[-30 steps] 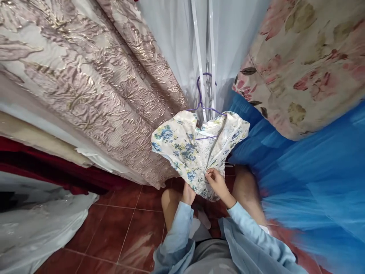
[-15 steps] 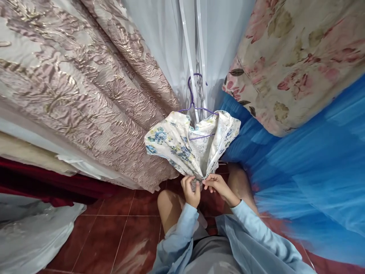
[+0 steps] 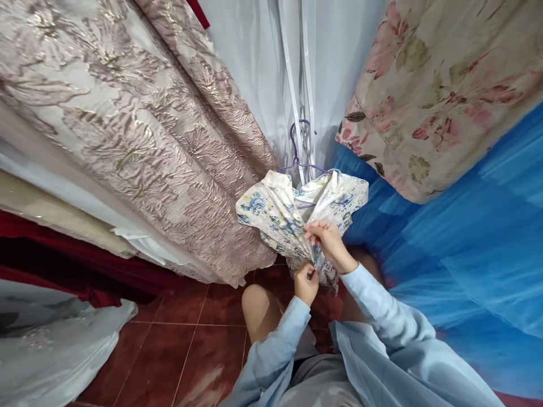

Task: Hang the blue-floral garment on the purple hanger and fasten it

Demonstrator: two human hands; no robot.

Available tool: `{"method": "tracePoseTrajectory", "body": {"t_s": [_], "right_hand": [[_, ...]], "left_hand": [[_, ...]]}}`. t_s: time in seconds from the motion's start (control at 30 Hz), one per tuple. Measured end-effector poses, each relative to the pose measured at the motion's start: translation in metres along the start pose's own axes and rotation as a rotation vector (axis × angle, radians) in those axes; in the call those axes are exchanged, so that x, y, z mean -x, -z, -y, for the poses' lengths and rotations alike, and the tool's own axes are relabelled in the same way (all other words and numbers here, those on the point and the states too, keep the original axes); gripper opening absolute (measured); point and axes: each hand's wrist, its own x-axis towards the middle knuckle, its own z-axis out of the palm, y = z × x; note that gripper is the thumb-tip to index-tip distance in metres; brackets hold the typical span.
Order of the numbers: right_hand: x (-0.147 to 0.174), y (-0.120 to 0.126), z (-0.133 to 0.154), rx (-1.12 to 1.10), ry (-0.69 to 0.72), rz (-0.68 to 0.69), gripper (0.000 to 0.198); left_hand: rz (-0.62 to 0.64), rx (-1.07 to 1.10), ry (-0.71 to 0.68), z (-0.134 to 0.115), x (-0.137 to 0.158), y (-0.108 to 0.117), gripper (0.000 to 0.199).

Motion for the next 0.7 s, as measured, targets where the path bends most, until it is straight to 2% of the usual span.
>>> {"method": "tracePoseTrajectory", "body": {"t_s": [0.17, 0.23, 0.3, 0.4, 0.47, 0.53, 0.6, 0.7], "right_hand": [[-0.042, -0.033, 0.066, -0.02, 0.221, -0.003, 0.03], [-0.052, -0.041, 0.082, -0.021, 0.239, 0.009, 0.03], [-0.053, -0.045, 0.09, -0.019, 0.246, 0.016, 0.028], [-0.044, -0.042, 0.09, 0.0, 0.271, 0.032, 0.023], [-0.035, -0.039, 0.087, 0.025, 0.296, 0.035, 0.02], [-0.029, -0.036, 0.083, 0.053, 0.323, 0.034, 0.018], [-0.027, -0.036, 0.081, 0.069, 0.35, 0.03, 0.018], [-0.027, -0.036, 0.079, 0.087, 0.366, 0.021, 0.02]], "left_hand": [[0.122, 0.047, 0.048, -0.013, 0.019, -0.026, 0.019], [0.168, 0.065, 0.072, -0.017, 0.021, -0.029, 0.02], [0.199, 0.064, 0.079, -0.019, 0.014, -0.022, 0.02], [0.113, 0.053, -0.006, -0.032, -0.014, 0.009, 0.013], [-0.056, 0.06, -0.104, -0.055, -0.045, 0.038, 0.033], [-0.152, 0.069, -0.24, -0.089, -0.083, 0.069, 0.039], [-0.167, 0.038, -0.393, -0.127, -0.123, 0.095, 0.043], [-0.039, -0.148, -0.569, -0.171, -0.173, 0.12, 0.039]]}}
